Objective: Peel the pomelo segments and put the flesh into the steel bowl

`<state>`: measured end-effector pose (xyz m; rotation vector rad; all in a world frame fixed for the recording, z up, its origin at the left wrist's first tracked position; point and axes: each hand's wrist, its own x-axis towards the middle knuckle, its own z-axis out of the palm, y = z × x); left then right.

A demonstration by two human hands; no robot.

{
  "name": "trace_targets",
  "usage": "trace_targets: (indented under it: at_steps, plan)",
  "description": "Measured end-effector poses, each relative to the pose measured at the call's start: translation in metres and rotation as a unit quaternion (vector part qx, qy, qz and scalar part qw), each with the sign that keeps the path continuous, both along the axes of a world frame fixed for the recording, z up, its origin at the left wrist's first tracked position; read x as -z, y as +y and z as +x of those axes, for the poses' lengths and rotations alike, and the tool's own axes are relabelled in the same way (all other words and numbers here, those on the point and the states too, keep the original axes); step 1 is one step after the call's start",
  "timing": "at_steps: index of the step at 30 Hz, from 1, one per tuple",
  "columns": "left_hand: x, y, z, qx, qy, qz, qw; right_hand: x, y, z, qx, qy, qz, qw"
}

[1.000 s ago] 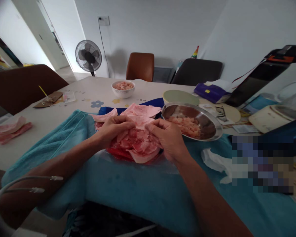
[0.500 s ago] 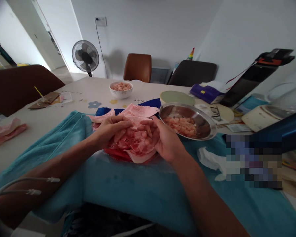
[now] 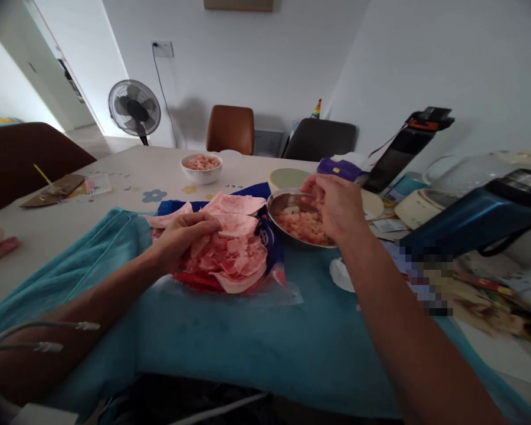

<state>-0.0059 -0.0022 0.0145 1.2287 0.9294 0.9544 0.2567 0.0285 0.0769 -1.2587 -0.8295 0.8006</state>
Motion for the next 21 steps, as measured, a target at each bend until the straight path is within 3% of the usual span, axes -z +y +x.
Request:
trace_targets:
  at_steps: [4,9,17,21]
  plan:
    - [-0.001,0.0,0.0,0.001,0.001,0.0,1.0,0.007,0.017,0.005,-0.028,-0.022,-0.028,0.999]
    - [-0.001,-0.001,-0.001,0.0,-0.006,0.002,1.0,0.009,0.016,-0.003,-0.06,-0.042,-0.034,0.997]
    - [0.003,0.005,-0.001,-0.004,-0.048,-0.033,0.998,0.008,0.006,0.001,-0.013,-0.156,-0.021,0.987]
    - [0.0,0.009,0.0,0.013,-0.088,-0.115,0.989,0.009,0.004,-0.004,-0.005,-0.199,-0.011,0.98]
